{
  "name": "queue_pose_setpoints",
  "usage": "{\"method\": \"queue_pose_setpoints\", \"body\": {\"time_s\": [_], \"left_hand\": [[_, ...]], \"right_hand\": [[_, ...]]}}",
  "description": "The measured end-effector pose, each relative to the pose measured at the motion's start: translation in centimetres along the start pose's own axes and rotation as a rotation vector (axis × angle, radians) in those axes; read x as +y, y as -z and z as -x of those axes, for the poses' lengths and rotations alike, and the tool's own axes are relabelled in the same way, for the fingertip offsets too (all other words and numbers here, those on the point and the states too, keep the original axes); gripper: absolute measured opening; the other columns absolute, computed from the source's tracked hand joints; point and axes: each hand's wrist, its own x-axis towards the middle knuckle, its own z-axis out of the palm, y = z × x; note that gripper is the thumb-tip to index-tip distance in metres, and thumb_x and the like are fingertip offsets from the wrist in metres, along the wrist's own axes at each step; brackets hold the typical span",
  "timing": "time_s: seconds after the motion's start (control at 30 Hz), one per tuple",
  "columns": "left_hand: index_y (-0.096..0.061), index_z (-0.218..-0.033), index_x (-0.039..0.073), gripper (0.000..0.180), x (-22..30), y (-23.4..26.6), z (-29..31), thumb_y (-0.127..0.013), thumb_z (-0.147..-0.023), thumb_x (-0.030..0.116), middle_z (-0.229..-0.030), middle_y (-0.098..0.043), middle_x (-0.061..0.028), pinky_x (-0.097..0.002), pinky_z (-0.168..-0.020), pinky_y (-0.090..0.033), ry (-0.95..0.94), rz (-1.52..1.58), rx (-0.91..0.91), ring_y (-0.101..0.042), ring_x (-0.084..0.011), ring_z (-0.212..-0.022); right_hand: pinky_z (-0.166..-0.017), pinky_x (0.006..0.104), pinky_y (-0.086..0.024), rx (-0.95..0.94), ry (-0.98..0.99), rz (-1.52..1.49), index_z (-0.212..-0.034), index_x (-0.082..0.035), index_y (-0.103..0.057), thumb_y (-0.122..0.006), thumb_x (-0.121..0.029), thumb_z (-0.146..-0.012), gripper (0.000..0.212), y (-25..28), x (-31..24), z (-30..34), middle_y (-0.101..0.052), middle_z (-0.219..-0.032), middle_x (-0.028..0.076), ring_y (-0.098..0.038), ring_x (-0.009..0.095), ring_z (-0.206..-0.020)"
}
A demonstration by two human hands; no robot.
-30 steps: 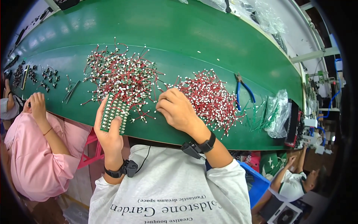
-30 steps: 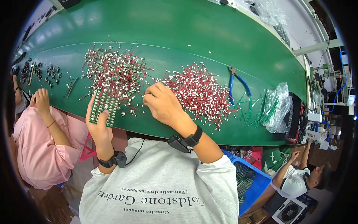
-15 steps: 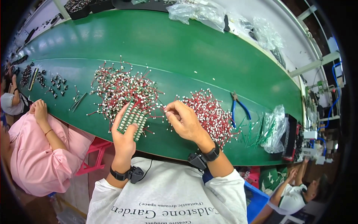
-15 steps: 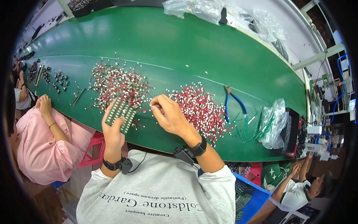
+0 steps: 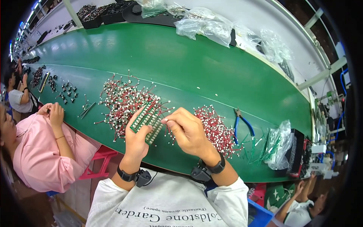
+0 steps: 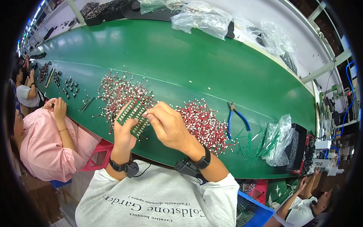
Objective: The person picks up a circuit board and inserts red and white wires into it one by one. After filling the board with wires, the person places it into a blue bin and begins the process again with a new board.
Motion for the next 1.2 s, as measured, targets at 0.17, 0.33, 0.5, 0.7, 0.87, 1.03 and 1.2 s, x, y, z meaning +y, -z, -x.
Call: {"method": "queue_pose_setpoints", "body": {"time_s": [0.17, 0.33, 0.5, 0.7, 0.87, 1.03, 1.2], "left_hand": [[-0.044, -0.140, -0.006, 0.063, 0.0, -1.5, 0.5, -0.048, -0.077, -0.016, -0.113, -0.065, -0.0115, -0.0282, -0.085, -0.054, -0.020, -0.007, -0.042, -0.065, -0.0153, -0.098], [-0.047, -0.139, -0.005, 0.062, 0.0, -2.4, 1.2, -0.049, -0.078, -0.016, -0.115, -0.064, -0.0109, -0.0267, -0.084, -0.053, -0.057, -0.036, -0.076, -0.065, -0.0138, -0.099], [-0.048, -0.139, -0.004, 0.061, 0.2, -2.1, 1.5, -0.050, -0.079, -0.015, -0.117, -0.063, -0.0100, -0.0253, -0.085, -0.052, -0.061, -0.069, -0.081, -0.064, -0.0124, -0.099], [-0.049, -0.139, -0.003, 0.059, -0.3, -2.2, 2.0, -0.052, -0.081, -0.012, -0.118, -0.063, -0.0084, -0.0254, -0.089, -0.050, -0.109, -0.187, -0.115, -0.061, -0.0104, -0.103], [-0.050, -0.137, -0.003, 0.057, -0.3, -1.8, 2.1, -0.053, -0.081, -0.011, -0.121, -0.062, -0.0081, -0.0253, -0.091, -0.048, -0.131, -0.228, -0.129, -0.060, -0.0103, -0.106], [-0.050, -0.137, -0.004, 0.058, -0.7, -1.2, 2.1, -0.054, -0.080, -0.010, -0.128, -0.060, -0.0102, -0.0280, -0.098, -0.045, -0.176, -0.328, -0.133, -0.057, -0.0138, -0.114], [-0.050, -0.136, -0.005, 0.058, -0.6, -1.4, 2.2, -0.054, -0.079, -0.009, -0.135, -0.056, -0.0131, -0.0313, -0.106, -0.039, -0.229, -0.458, -0.149, -0.052, -0.0180, -0.124]], "right_hand": [[-0.052, 0.0279, -0.046, 0.145, 0.035, 0.013, -0.095, -0.001, -0.074, -0.073, 0.003, -0.080, 0.016, -0.6, 0.0, 0.2, -0.067, -0.079, 0.010, -0.061, 0.016, -0.060], [-0.051, 0.0275, -0.047, 0.156, 0.006, 0.045, -0.095, -0.001, -0.074, -0.073, 0.001, -0.080, 0.015, -0.5, 0.7, 0.3, -0.067, -0.077, 0.009, -0.061, 0.016, -0.059], [-0.050, 0.0276, -0.047, 0.152, -0.052, 0.061, -0.094, 0.000, -0.073, -0.070, 0.000, -0.081, 0.012, -0.7, 0.1, 0.0, -0.066, -0.078, 0.010, -0.061, 0.017, -0.058], [-0.051, 0.0298, -0.049, 0.134, 0.014, 0.137, -0.088, 0.001, -0.069, -0.069, -0.001, -0.082, 0.007, -0.6, 0.8, 0.6, -0.065, -0.080, 0.010, -0.062, 0.018, -0.059], [-0.053, 0.0348, -0.051, 0.144, 0.134, 0.278, -0.086, 0.002, -0.065, -0.067, 0.001, -0.079, 0.007, -1.4, 1.3, 0.6, -0.063, -0.078, 0.013, -0.061, 0.025, -0.061], [-0.055, 0.0360, -0.051, 0.092, 0.123, 0.300, -0.086, 0.003, -0.063, -0.066, 0.002, -0.078, 0.008, -1.7, 1.2, 0.8, -0.063, -0.077, 0.014, -0.062, 0.028, -0.064], [-0.059, 0.0383, -0.052, 0.069, 0.103, 0.259, -0.085, 0.003, -0.063, -0.065, 0.002, -0.078, 0.007, -1.8, 1.6, 0.9, -0.065, -0.079, 0.015, -0.062, 0.030, -0.066]]}}
